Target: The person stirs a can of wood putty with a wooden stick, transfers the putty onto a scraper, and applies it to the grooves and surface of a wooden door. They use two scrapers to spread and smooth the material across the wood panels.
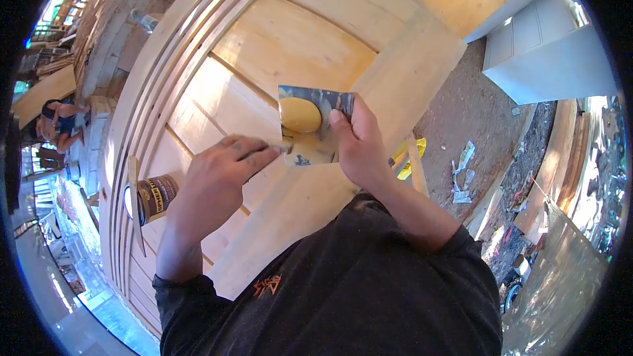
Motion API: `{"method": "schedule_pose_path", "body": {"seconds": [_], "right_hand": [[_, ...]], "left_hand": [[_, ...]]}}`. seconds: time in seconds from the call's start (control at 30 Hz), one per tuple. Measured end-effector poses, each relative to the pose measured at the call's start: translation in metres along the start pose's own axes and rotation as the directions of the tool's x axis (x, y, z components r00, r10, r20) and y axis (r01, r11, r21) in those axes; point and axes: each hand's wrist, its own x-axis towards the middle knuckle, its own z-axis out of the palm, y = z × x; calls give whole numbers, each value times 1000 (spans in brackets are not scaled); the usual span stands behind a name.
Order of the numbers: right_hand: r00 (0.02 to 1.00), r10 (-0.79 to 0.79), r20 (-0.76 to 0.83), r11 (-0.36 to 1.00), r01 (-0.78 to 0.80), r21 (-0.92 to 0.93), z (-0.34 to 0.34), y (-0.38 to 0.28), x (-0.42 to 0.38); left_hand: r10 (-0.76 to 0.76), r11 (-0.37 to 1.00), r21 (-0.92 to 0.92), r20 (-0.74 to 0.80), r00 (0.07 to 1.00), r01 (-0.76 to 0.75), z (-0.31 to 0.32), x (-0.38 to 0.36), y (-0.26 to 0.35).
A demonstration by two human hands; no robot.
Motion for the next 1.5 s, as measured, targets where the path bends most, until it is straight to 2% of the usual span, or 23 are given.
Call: {"method": "schedule_pose_path", "body": {"seconds": [0.07,0.17,0.23,0.27,0.33,0.43,0.53,0.67,0.73,0.8,0.87,0.93,1.0,1.03,1.07,1.17,1.27,1.4,1.5], "right_hand": [[1000,27,-8,999,-27,-19,-3,7,0],[999,50,-4,998,-50,44,-6,11,4],[999,27,34,997,-29,72,-9,9,10],[991,96,97,975,-113,190,-9,6,11],[944,209,254,871,-298,392,-8,-2,9],[903,234,360,792,-392,469,-7,-4,8],[939,212,271,763,-333,554,-3,-5,6],[934,262,243,728,-357,585,-1,-13,6],[927,288,242,711,-376,594,2,-15,6],[951,225,212,735,-308,604,8,-14,4],[962,197,186,769,-270,580,11,-12,4],[967,205,148,811,-253,528,9,-6,4],[979,176,107,910,-203,363,10,4,3],[983,155,96,945,-176,275,12,7,3],[987,134,92,951,-154,267,18,6,3],[991,81,103,975,-101,196,32,5,2],[993,47,108,995,-56,79,33,12,5],[990,88,112,991,-98,91,33,20,8],[979,148,142,975,-169,144,38,17,10]], "left_hand": [[17,999,-39,134,991,-12,0,-2,-5],[82,951,-305,113,990,-44,-3,-7,-23],[42,864,-501,-29,999,-50,-18,-12,-30],[14,805,-589,-96,995,-68,-25,-14,-35],[14,781,-603,-248,969,-165,-26,-13,-43],[-57,740,-635,-388,920,-222,-20,-12,-44],[-77,839,-504,-478,875,-202,-10,-19,-34],[35,926,-295,-555,831,-236,39,-27,-22],[15,926,-270,-669,743,-262,71,-28,-16],[76,959,-140,-711,699,-246,107,-32,-22],[-49,988,-148,-575,817,-45,121,-44,-41],[-140,979,-202,-586,799,23,110,-52,-46],[-113,970,-242,-544,832,-27,74,-57,-41],[-69,986,-169,-458,886,-10,54,-60,-36],[-30,996,-90,-367,930,-3,37,-62,-32],[-39,994,92,-223,974,61,15,-49,-10],[-48,998,-42,-3,999,48,12,-47,-18],[-32,984,-178,-26,999,26,-8,-35,-32],[-14,997,-74,-132,991,4,-5,-18,-32]]}}
